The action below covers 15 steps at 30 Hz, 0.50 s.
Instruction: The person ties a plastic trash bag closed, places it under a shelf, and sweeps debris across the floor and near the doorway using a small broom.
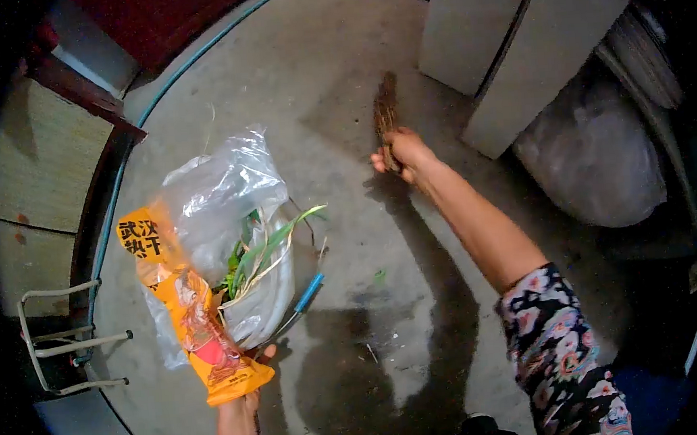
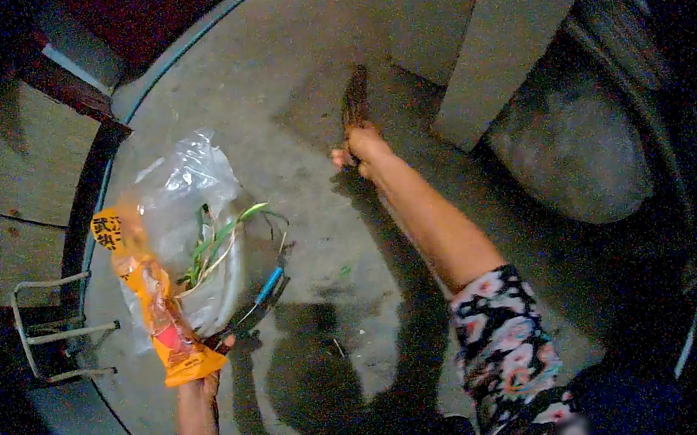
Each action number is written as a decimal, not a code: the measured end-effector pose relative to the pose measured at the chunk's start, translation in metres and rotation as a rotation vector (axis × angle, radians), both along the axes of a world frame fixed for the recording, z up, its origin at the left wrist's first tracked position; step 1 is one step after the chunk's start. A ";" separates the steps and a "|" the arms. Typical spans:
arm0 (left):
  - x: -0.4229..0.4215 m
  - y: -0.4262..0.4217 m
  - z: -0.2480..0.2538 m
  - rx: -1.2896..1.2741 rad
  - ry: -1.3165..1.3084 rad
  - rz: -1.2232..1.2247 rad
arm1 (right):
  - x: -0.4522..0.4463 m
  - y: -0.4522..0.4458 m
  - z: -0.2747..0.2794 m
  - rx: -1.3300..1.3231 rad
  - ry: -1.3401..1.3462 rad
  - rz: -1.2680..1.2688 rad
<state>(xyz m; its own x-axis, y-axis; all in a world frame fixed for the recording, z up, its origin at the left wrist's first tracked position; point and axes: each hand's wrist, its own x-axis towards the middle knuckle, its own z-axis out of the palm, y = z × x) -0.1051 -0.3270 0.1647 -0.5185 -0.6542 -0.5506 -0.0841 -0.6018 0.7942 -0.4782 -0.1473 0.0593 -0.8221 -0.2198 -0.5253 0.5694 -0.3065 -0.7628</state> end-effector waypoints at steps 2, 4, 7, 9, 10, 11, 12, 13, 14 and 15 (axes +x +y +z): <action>0.002 0.000 0.000 -0.002 0.023 0.027 | 0.015 0.022 0.021 0.257 0.139 0.246; 0.006 0.003 -0.007 0.011 0.041 0.056 | 0.010 0.046 0.035 0.445 0.189 0.315; 0.009 -0.005 -0.009 -0.058 0.093 -0.056 | -0.067 0.086 -0.042 0.796 0.448 0.238; 0.012 -0.007 -0.012 -0.078 0.104 -0.088 | -0.085 0.095 -0.081 0.954 0.509 0.226; 0.013 -0.008 -0.013 -0.088 0.120 -0.121 | -0.070 0.095 -0.086 1.114 0.792 0.361; 0.012 -0.008 -0.011 -0.026 0.140 -0.084 | -0.053 0.097 -0.091 1.266 1.080 0.496; 0.012 -0.011 -0.012 -0.035 0.134 -0.091 | -0.028 0.091 -0.077 1.282 0.973 0.618; 0.012 -0.014 -0.015 -0.062 0.142 -0.109 | 0.005 0.082 -0.045 1.293 0.866 0.738; 0.010 -0.014 -0.015 -0.088 0.154 -0.124 | 0.024 0.088 -0.041 1.228 0.987 0.837; 0.005 -0.007 -0.006 -0.054 0.141 -0.041 | 0.044 0.094 -0.036 1.150 1.105 0.932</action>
